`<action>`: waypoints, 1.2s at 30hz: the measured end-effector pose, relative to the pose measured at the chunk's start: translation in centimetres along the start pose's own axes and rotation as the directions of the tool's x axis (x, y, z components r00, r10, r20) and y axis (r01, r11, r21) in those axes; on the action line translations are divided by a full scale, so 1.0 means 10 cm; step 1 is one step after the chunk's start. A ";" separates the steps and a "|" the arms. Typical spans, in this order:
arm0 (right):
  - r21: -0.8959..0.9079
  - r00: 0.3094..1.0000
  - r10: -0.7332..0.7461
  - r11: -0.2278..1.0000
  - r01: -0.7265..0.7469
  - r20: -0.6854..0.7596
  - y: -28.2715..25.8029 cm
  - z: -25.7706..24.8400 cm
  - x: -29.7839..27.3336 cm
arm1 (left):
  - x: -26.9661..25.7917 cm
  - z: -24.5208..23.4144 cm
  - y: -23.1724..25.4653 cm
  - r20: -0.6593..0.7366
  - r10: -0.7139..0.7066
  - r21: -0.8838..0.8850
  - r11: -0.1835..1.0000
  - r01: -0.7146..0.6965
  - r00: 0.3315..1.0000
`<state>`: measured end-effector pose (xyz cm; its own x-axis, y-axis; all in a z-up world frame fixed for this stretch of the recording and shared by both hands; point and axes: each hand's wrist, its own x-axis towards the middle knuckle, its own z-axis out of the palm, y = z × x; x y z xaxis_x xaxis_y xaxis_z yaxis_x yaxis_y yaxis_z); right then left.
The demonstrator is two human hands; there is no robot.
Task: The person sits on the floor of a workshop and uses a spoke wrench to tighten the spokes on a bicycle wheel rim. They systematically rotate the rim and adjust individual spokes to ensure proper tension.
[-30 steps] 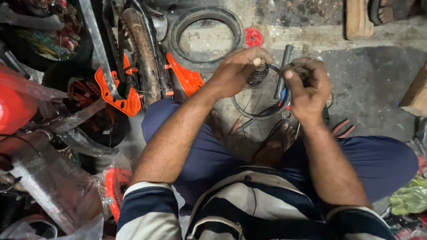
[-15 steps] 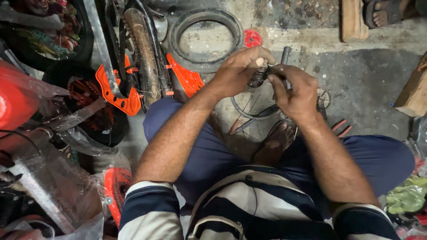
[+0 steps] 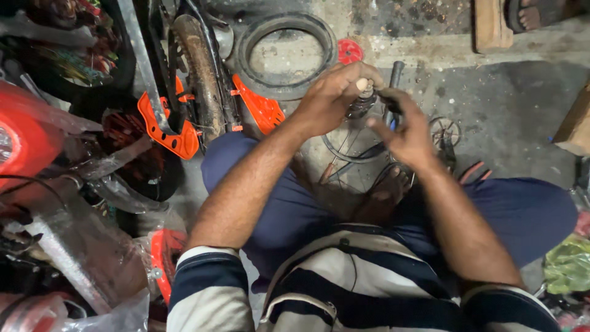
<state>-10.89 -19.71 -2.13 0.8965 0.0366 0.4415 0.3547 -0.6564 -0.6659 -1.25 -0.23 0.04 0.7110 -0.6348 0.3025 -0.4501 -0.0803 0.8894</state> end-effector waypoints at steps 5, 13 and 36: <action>0.049 0.890 0.403 0.906 -0.421 0.213 0.08 0.16 -0.13 | 0.01 0.24 0.19 -0.068 0.061 0.104 0.993 -0.054 0.996; 0.091 1.000 0.018 0.996 -0.020 0.023 0.23 -0.20 -0.14 | 0.03 0.46 0.58 -0.170 0.071 0.097 0.994 -0.055 0.983; -0.174 0.810 0.110 0.985 -0.011 0.577 -0.15 -1.51 0.30 | -0.44 0.80 0.30 -0.435 -0.283 -0.820 0.517 -0.246 0.854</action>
<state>-12.70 -30.06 9.30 0.9180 0.3916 -0.0629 0.2936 -0.7777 -0.5559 -10.03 -3.89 -1.39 0.9703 -0.1851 0.1556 0.0352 0.7448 0.6664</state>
